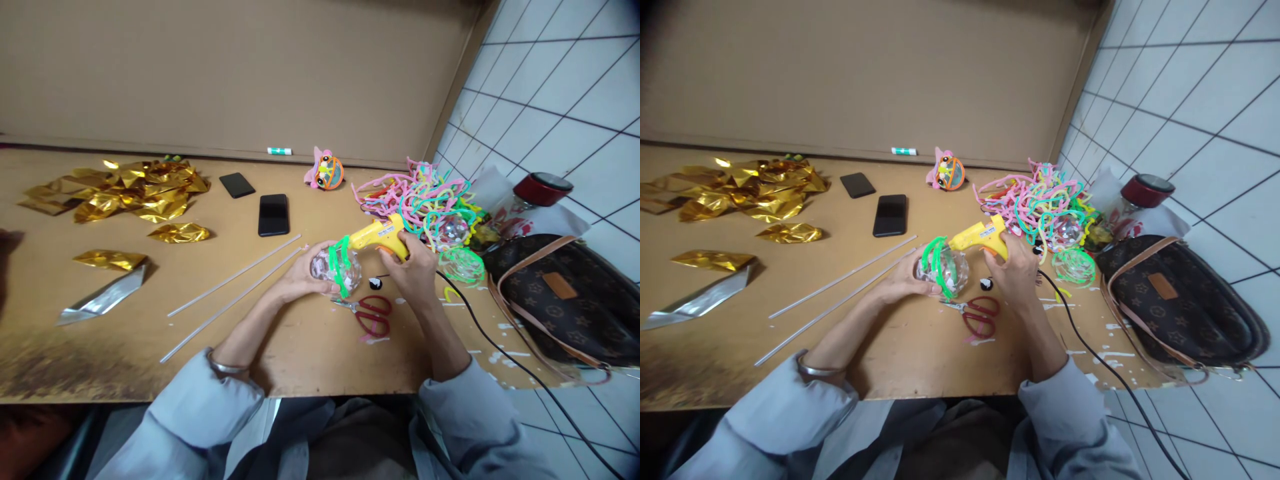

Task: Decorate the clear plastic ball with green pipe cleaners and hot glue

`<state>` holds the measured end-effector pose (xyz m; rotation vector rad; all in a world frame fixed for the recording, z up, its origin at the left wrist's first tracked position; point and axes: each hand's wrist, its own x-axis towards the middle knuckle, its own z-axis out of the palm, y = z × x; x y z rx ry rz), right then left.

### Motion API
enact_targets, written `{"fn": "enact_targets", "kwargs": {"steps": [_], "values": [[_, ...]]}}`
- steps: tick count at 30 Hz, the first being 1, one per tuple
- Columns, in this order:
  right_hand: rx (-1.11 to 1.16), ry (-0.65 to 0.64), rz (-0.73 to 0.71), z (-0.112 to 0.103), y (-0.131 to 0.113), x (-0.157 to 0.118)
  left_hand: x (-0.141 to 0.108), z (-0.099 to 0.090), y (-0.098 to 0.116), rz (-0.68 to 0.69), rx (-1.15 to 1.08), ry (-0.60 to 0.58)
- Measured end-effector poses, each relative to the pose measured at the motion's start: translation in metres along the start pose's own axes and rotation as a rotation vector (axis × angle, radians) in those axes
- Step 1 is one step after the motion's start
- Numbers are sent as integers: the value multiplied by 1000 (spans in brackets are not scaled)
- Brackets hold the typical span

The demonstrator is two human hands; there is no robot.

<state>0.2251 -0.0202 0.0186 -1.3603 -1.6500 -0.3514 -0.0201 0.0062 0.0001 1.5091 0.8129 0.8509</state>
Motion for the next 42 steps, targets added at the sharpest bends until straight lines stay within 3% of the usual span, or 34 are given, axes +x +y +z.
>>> {"fn": "enact_targets", "kwargs": {"steps": [42], "values": [[-27, 32, -19, -1, 0, 0, -1, 1, 6, 11, 9, -17]]}}
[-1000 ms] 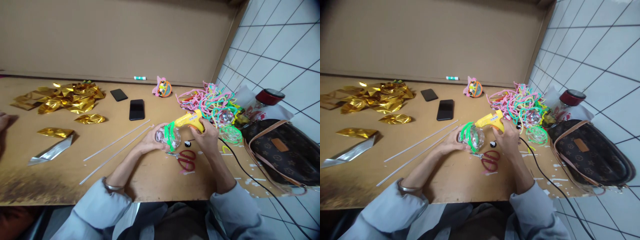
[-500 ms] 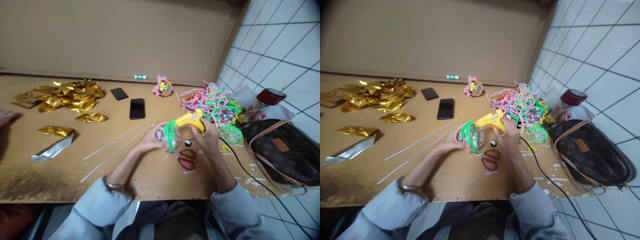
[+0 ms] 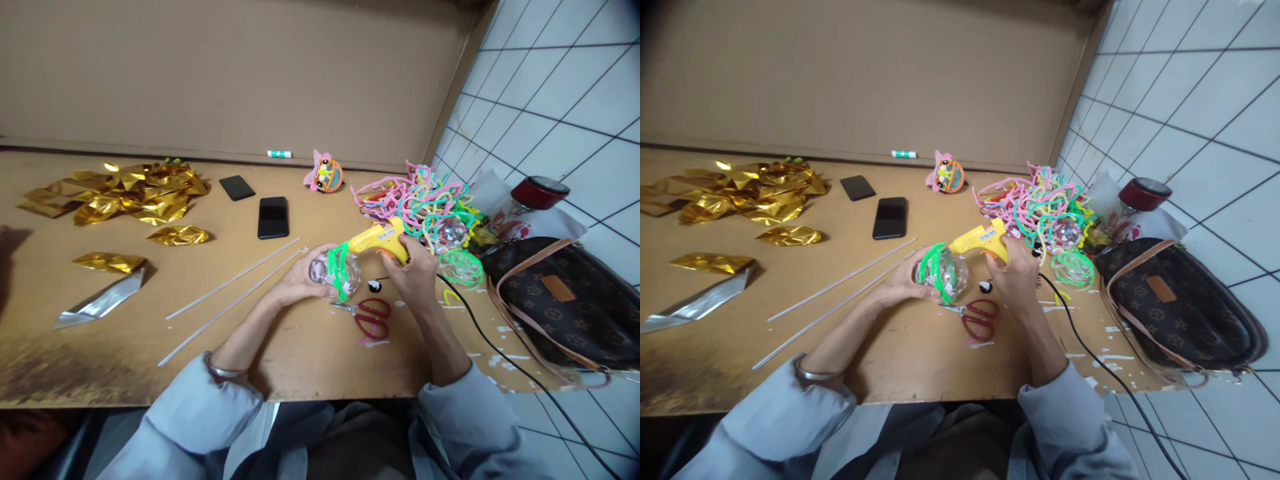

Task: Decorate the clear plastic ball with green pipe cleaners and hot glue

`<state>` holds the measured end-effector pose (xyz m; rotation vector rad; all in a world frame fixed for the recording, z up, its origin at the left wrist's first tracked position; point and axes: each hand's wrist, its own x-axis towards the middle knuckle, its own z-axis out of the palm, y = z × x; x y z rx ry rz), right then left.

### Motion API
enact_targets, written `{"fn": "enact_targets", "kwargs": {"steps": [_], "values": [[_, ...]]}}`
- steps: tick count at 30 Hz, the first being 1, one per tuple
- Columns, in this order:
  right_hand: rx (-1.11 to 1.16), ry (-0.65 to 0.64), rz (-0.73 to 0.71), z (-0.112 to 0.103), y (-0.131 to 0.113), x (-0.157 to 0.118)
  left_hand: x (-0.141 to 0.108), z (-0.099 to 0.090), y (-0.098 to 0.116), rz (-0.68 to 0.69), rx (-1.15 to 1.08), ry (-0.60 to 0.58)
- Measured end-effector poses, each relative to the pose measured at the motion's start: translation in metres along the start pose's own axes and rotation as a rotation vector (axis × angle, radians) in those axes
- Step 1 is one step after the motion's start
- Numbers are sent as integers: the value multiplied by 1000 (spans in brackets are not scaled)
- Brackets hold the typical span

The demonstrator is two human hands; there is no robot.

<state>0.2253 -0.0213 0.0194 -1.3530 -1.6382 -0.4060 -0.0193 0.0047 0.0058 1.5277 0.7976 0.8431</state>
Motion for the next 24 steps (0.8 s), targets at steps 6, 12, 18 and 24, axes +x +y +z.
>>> {"fn": "enact_targets", "kwargs": {"steps": [6, 12, 18, 24], "values": [[6, -4, 12, 0, 1, -1, 1, -1, -5, 18, 6, 1], [22, -35, 17, -3, -1, 0, 1, -1, -4, 24, 19, 11], [34, -28, 13, -3, -1, 0, 1, -2, -4, 23, 22, 3], [23, -24, 28, -1, 1, -1, 0, -1, -3, 38, 49, 10]]}}
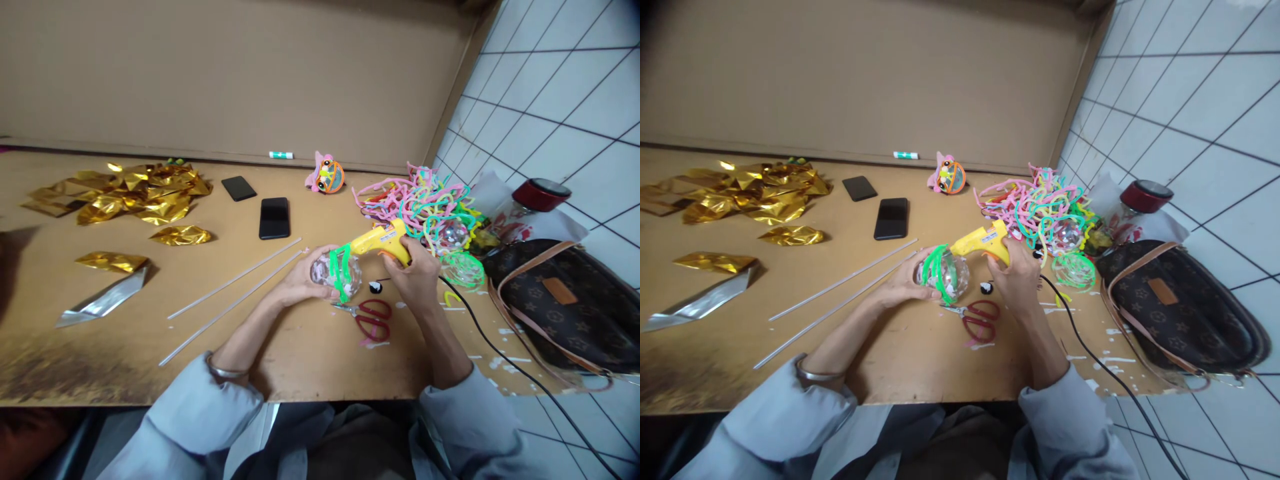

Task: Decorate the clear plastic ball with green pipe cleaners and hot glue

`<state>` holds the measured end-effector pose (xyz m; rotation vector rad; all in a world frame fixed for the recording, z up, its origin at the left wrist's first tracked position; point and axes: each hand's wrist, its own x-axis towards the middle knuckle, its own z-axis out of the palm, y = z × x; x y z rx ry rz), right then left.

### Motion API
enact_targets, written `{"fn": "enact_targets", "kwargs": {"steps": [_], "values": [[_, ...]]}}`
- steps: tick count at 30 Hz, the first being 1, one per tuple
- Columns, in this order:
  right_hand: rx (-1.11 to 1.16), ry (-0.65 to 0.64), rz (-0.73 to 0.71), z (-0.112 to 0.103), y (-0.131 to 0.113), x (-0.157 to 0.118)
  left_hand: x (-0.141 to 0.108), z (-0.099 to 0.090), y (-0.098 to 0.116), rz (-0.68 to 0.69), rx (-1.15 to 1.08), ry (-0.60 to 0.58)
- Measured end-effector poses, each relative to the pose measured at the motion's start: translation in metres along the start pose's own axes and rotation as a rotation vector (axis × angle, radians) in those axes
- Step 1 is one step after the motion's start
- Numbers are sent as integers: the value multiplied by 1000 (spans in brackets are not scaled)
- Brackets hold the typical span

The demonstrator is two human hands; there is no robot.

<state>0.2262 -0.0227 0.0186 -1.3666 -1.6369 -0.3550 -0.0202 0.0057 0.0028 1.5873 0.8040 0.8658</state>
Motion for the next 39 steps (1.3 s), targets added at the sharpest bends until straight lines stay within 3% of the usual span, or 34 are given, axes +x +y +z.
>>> {"fn": "enact_targets", "kwargs": {"steps": [22, 39], "values": [[-6, 45, -59, 0, 0, 1, 0, 1, 0, -14, -32, -15], [1, 3, -35, -3, 0, 2, 1, -1, -1, -8, -26, -4]]}}
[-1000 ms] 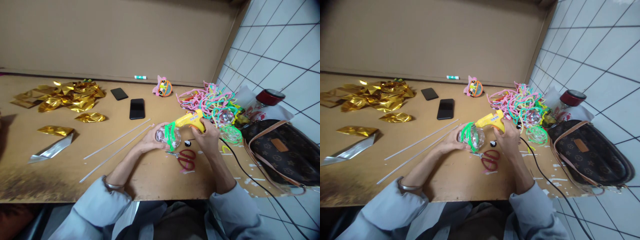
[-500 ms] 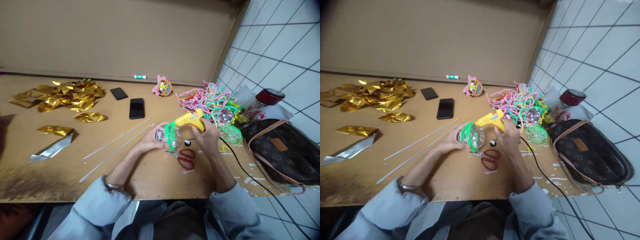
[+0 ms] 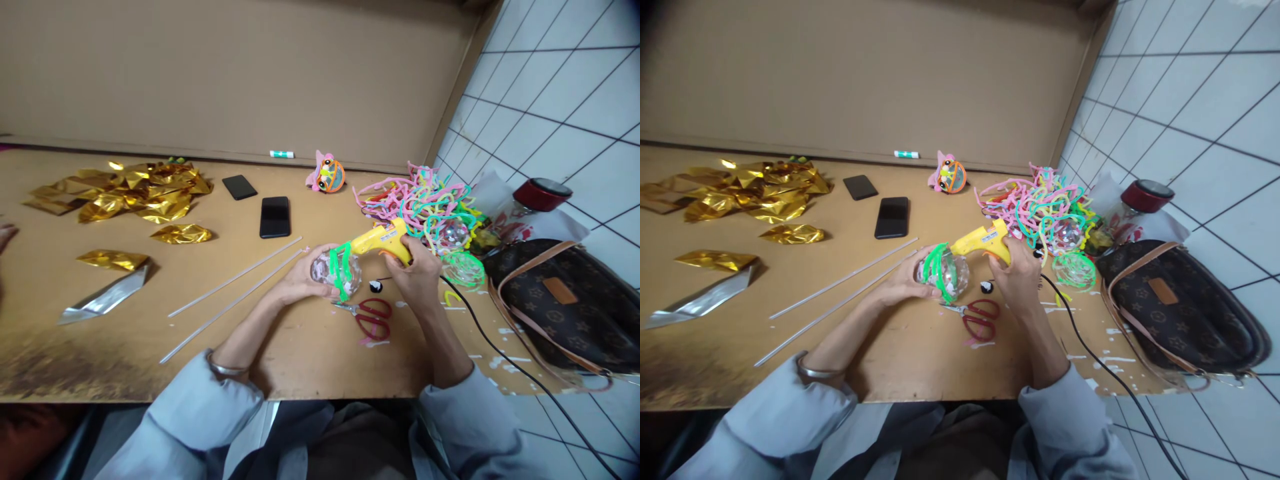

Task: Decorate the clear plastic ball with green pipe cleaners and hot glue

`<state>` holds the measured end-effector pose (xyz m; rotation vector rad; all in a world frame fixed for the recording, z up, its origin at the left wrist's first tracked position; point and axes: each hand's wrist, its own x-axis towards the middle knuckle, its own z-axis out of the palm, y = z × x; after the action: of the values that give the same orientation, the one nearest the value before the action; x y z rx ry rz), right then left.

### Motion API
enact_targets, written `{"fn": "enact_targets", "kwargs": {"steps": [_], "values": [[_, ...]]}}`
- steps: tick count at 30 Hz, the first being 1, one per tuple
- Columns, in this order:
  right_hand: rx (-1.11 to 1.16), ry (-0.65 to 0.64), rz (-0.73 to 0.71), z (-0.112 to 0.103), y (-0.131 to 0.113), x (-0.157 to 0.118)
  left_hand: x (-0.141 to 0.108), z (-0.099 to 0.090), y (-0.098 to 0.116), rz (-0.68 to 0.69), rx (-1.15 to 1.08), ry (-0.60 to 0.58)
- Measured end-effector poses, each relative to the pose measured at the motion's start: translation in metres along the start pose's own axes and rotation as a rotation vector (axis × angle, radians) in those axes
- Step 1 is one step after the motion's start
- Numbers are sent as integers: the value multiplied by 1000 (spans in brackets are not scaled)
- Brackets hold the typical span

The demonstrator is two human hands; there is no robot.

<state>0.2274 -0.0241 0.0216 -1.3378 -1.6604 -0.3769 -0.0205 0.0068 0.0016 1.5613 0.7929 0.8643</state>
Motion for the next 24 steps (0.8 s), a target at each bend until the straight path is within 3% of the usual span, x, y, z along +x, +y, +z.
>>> {"fn": "enact_targets", "kwargs": {"steps": [24], "values": [[-16, -23, 8, -1, 2, 0, 0, 1, 2, 12, 1, -17]]}}
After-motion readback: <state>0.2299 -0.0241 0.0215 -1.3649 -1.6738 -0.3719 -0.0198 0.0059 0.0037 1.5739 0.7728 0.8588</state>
